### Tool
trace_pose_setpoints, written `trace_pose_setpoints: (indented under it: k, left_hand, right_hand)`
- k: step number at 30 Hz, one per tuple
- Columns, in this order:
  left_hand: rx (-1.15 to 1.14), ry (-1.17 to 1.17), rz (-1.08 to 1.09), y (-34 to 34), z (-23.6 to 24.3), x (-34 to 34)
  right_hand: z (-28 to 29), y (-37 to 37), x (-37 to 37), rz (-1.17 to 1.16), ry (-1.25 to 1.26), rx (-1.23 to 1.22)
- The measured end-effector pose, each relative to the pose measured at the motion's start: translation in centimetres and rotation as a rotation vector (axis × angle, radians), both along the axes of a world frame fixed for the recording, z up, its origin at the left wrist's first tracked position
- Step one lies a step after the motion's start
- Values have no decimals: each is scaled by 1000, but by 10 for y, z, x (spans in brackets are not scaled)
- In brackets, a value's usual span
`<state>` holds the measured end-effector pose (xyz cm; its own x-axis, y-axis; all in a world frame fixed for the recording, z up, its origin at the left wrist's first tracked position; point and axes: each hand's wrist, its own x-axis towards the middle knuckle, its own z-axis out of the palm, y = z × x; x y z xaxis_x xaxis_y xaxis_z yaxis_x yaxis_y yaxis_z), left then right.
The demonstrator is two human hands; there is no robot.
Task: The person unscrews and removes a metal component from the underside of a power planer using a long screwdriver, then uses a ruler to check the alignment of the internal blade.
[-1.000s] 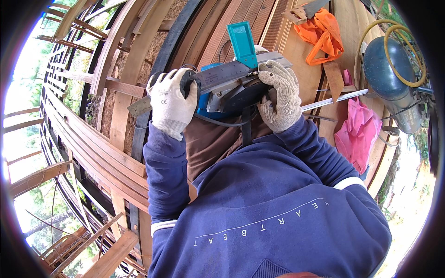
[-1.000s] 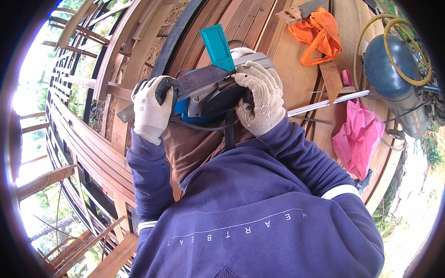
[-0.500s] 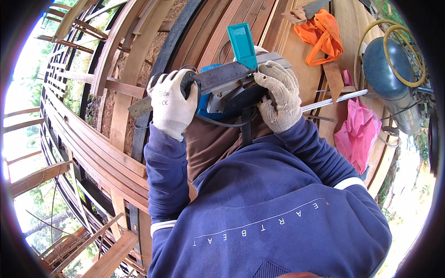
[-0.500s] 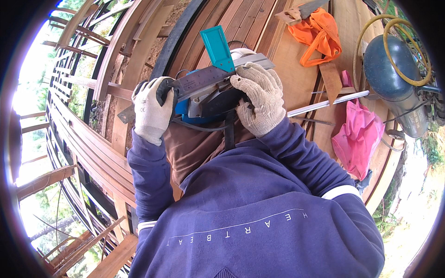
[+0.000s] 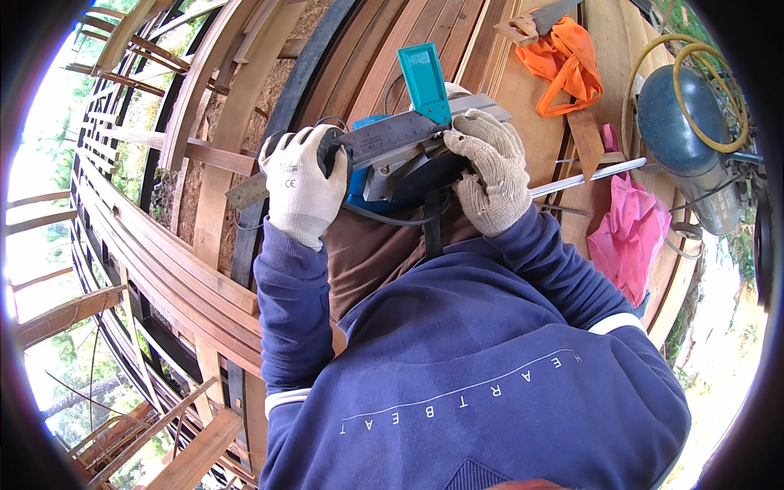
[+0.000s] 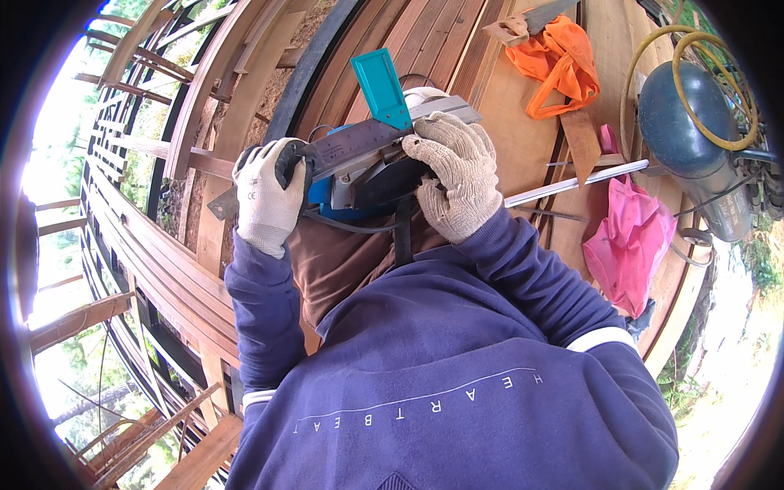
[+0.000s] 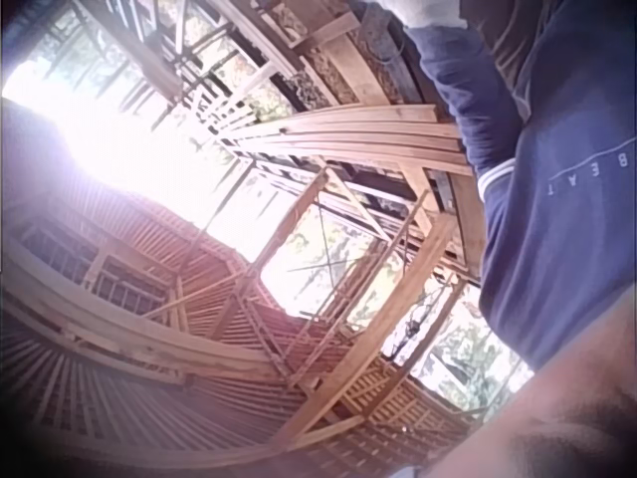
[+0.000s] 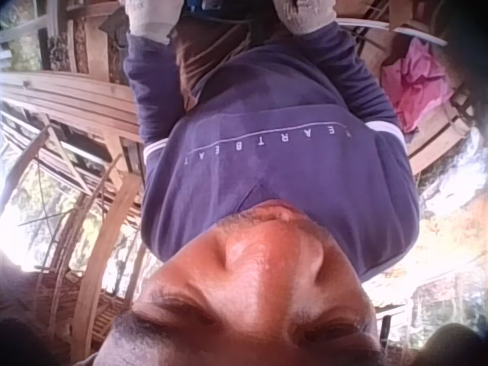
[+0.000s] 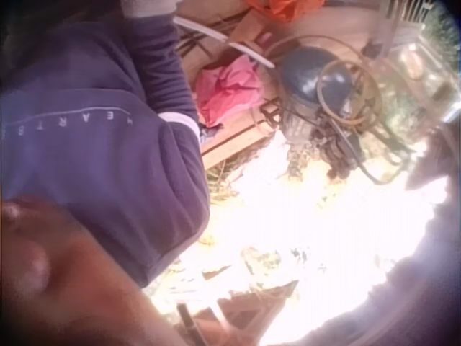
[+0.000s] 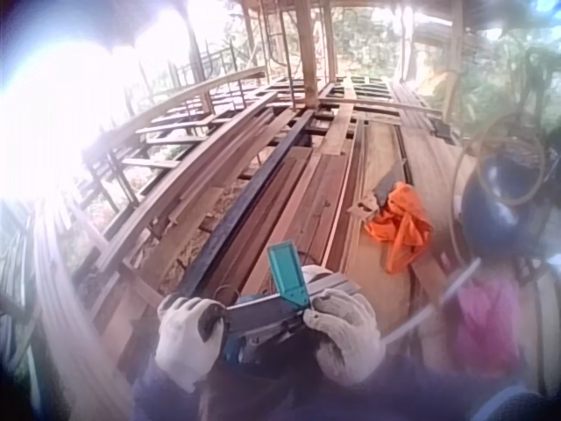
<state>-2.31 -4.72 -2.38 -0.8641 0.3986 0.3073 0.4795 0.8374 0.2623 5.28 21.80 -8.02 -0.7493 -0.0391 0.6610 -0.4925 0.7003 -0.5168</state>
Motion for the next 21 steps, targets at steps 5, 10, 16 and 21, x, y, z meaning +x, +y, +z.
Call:
trace_pose_setpoints:
  k: [5, 10, 16, 21]
  left_hand:
    - [8, 0, -6, 1, 1, 0]
    - [26, -3, -12, 1, 1, 2]
    - [10, -2, -7, 1, -1, 2]
    - [15, 14, -14, 0, -1, 2]
  right_hand:
    - [2, -1, 0, 4, 13, -11]
    - [-3, -4, 1, -12, 29, -49]
    - [-2, -4, 1, -23, 28, -35]
    - [-2, -4, 2, -22, 30, -37]
